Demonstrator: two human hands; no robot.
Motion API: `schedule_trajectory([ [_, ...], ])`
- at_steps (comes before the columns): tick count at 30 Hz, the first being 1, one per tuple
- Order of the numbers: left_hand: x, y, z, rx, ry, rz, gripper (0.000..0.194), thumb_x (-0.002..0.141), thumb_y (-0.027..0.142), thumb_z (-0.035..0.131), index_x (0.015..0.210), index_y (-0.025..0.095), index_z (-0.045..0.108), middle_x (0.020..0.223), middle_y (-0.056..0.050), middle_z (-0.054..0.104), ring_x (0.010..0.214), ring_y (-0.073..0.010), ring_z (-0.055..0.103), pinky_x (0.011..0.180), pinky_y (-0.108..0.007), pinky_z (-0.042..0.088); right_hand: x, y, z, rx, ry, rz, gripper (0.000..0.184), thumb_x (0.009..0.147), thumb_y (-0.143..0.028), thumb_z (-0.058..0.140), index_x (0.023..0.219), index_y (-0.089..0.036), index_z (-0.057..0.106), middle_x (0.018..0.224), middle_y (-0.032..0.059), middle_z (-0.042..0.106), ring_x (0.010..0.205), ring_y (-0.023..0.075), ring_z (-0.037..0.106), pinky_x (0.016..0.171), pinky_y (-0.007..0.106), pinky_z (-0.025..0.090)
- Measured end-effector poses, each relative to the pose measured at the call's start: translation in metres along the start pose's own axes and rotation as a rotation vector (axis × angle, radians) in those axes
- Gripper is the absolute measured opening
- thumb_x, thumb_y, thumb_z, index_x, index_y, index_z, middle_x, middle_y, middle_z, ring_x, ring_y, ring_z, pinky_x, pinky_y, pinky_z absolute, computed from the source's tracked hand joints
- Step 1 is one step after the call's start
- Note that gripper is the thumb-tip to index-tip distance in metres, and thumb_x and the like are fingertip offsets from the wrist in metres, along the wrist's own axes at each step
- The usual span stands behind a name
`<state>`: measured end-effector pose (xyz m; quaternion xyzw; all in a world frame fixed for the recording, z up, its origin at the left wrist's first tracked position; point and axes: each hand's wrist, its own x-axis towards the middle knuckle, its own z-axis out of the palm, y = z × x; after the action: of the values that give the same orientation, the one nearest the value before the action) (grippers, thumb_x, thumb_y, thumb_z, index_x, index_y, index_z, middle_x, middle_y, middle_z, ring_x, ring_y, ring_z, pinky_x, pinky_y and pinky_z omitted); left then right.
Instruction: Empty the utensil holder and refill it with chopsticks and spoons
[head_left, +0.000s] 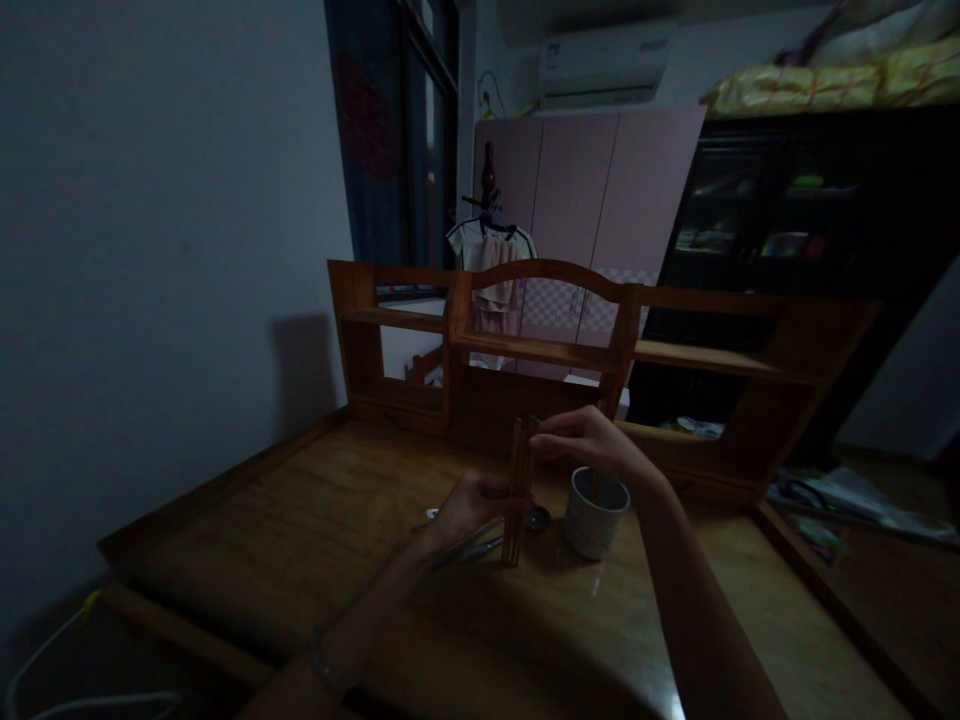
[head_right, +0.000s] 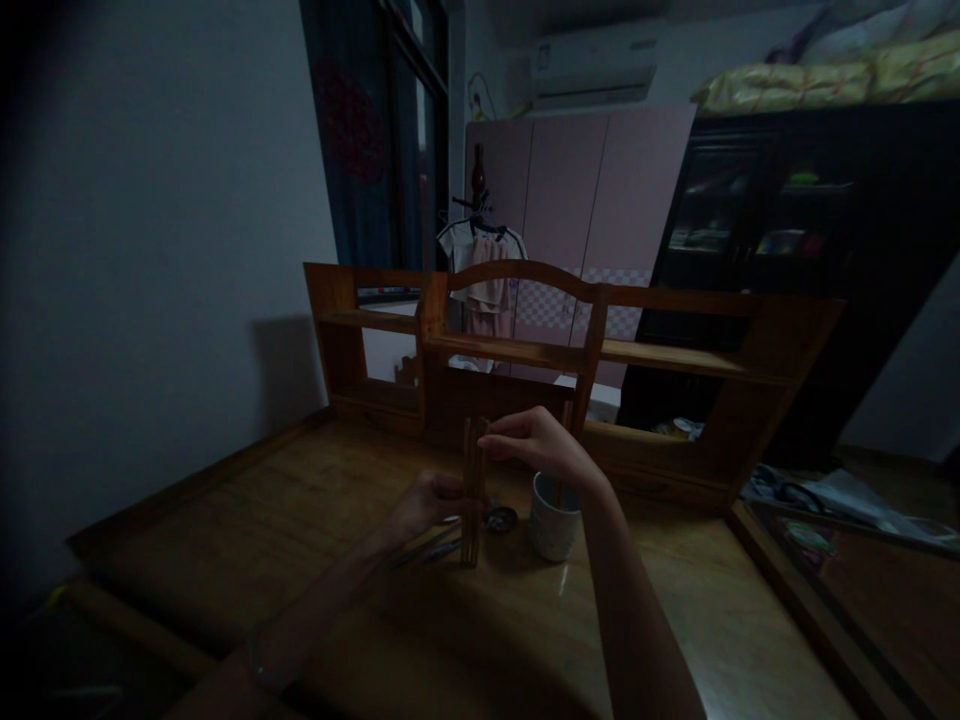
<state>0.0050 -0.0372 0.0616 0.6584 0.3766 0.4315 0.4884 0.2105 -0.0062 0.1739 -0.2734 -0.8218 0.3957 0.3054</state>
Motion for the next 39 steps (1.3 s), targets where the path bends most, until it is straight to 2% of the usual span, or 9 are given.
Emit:
schedule_trajectory([
  [8, 0.002, -0.005, 0.001, -0.025, -0.025, 0.014, 0.042, 0.073, 0.044, 0.074, 0.097, 0.011, 0.075, 0.094, -0.011, 0.073, 0.089, -0.0271, 0.066, 0.079, -0.033, 0.05, -0.004, -0.004, -0.003, -0.028, 0.096, -0.01, 0.036, 0.085, -0.047, 0.069, 0.088, -0.012, 0.073, 0.082, 0.0062, 0.068, 0.081, 0.0216, 0.066, 0.071, 0.028, 0.054],
  [10, 0.001, -0.005, 0.001, -0.047, -0.018, 0.026, 0.04, 0.073, 0.042, 0.074, 0.097, 0.011, 0.075, 0.095, -0.011, 0.072, 0.089, -0.0261, 0.066, 0.079, -0.032, 0.049, -0.006, -0.01, -0.005, -0.007, 0.173, -0.055, 0.035, 0.087, -0.047, 0.068, 0.091, -0.012, 0.072, 0.087, 0.0077, 0.069, 0.085, 0.0225, 0.066, 0.072, 0.029, 0.054],
  [13, 0.0, -0.005, 0.002, -0.058, 0.012, 0.026, 0.037, 0.074, 0.041, 0.074, 0.095, 0.011, 0.075, 0.092, -0.011, 0.073, 0.087, -0.0247, 0.066, 0.078, -0.031, 0.049, -0.011, -0.023, -0.01, 0.06, 0.38, -0.174, 0.034, 0.091, -0.047, 0.063, 0.098, -0.014, 0.068, 0.092, 0.0092, 0.069, 0.087, 0.0224, 0.066, 0.074, 0.028, 0.055],
  [16, 0.001, -0.004, 0.004, -0.022, 0.038, 0.008, 0.037, 0.072, 0.042, 0.074, 0.094, 0.012, 0.075, 0.09, -0.009, 0.073, 0.083, -0.0221, 0.066, 0.075, -0.028, 0.048, -0.015, -0.034, -0.008, 0.034, 0.518, -0.239, 0.032, 0.094, -0.047, 0.059, 0.097, -0.015, 0.064, 0.081, 0.0063, 0.067, 0.072, 0.0184, 0.066, 0.064, 0.025, 0.054],
  [20, 0.001, -0.002, 0.008, 0.093, 0.078, 0.009, 0.039, 0.072, 0.046, 0.072, 0.094, 0.013, 0.076, 0.086, -0.006, 0.073, 0.079, -0.0214, 0.065, 0.068, -0.025, 0.047, -0.013, -0.039, 0.009, -0.1, 0.392, -0.172, 0.031, 0.094, -0.045, 0.059, 0.095, -0.015, 0.065, 0.072, 0.0038, 0.065, 0.056, 0.0154, 0.062, 0.049, 0.022, 0.046],
  [24, 0.001, -0.004, 0.012, 0.22, 0.12, 0.051, 0.039, 0.074, 0.048, 0.069, 0.09, 0.014, 0.077, 0.083, -0.004, 0.073, 0.082, -0.0246, 0.066, 0.068, -0.025, 0.046, -0.008, -0.036, 0.024, -0.278, 0.319, -0.118, 0.022, 0.093, -0.037, 0.063, 0.092, -0.016, 0.07, 0.069, 0.0025, 0.066, 0.054, 0.015, 0.062, 0.048, 0.022, 0.043],
  [31, 0.002, -0.01, 0.017, 0.246, 0.144, 0.086, 0.034, 0.075, 0.046, 0.07, 0.091, 0.017, 0.077, 0.085, -0.004, 0.074, 0.084, -0.0254, 0.068, 0.07, -0.025, 0.047, -0.011, -0.045, 0.027, -0.536, 0.384, -0.064, 0.009, 0.089, -0.023, 0.066, 0.088, -0.017, 0.071, 0.068, 0.0016, 0.066, 0.059, 0.0162, 0.063, 0.053, 0.025, 0.041],
  [36, 0.001, -0.012, 0.019, 0.219, 0.17, 0.071, 0.033, 0.075, 0.043, 0.07, 0.092, 0.016, 0.077, 0.086, -0.004, 0.074, 0.085, -0.0257, 0.067, 0.071, -0.026, 0.048, -0.011, -0.047, 0.031, -0.577, 0.4, -0.078, 0.01, 0.091, -0.019, 0.061, 0.082, -0.017, 0.065, 0.067, 0.0011, 0.065, 0.061, 0.016, 0.063, 0.051, 0.023, 0.039],
  [39, -0.003, -0.012, 0.022, 0.126, 0.145, 0.071, 0.035, 0.075, 0.043, 0.072, 0.094, 0.014, 0.076, 0.088, -0.006, 0.074, 0.087, -0.0256, 0.067, 0.072, -0.026, 0.048, -0.022, -0.053, 0.025, -0.545, 0.404, -0.115, 0.012, 0.094, -0.022, 0.058, 0.084, -0.018, 0.062, 0.066, 0.0007, 0.064, 0.058, 0.015, 0.063, 0.051, 0.023, 0.042],
])
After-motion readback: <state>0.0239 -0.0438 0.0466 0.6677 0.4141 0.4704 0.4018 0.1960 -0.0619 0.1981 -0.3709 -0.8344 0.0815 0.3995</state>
